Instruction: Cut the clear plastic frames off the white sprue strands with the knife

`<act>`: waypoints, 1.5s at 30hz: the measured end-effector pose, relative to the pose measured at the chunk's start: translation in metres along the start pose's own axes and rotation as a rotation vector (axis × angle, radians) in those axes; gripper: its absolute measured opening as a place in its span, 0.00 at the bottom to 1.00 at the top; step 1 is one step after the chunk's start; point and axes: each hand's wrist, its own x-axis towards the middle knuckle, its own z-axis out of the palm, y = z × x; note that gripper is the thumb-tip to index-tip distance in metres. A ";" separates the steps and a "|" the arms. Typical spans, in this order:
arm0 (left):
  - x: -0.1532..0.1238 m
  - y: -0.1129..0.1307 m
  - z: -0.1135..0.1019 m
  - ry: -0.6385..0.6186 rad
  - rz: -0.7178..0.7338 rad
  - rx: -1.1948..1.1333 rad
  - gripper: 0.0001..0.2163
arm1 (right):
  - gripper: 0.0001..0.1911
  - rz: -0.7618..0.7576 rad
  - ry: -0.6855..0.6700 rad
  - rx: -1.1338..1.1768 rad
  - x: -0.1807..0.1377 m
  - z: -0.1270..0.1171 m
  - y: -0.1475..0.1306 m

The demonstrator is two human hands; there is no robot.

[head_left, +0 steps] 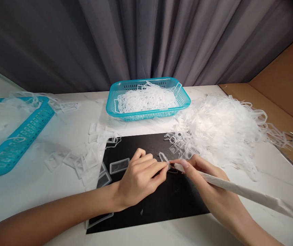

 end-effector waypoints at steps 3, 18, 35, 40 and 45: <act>0.000 0.000 0.000 -0.003 0.002 -0.024 0.07 | 0.20 -0.006 0.019 -0.010 0.000 0.001 0.000; 0.000 -0.002 0.001 0.034 0.079 -0.157 0.05 | 0.17 -0.064 0.023 -0.010 -0.003 0.007 0.001; 0.000 -0.003 0.001 -0.008 -0.097 -0.211 0.03 | 0.17 -0.067 0.118 0.055 -0.005 0.003 -0.004; 0.001 -0.001 0.002 -0.036 -0.233 -0.290 0.08 | 0.15 -0.157 0.128 -0.006 -0.007 0.010 0.003; 0.001 0.001 0.000 -0.019 -0.260 -0.304 0.09 | 0.10 -0.313 0.154 -0.125 -0.009 0.017 0.010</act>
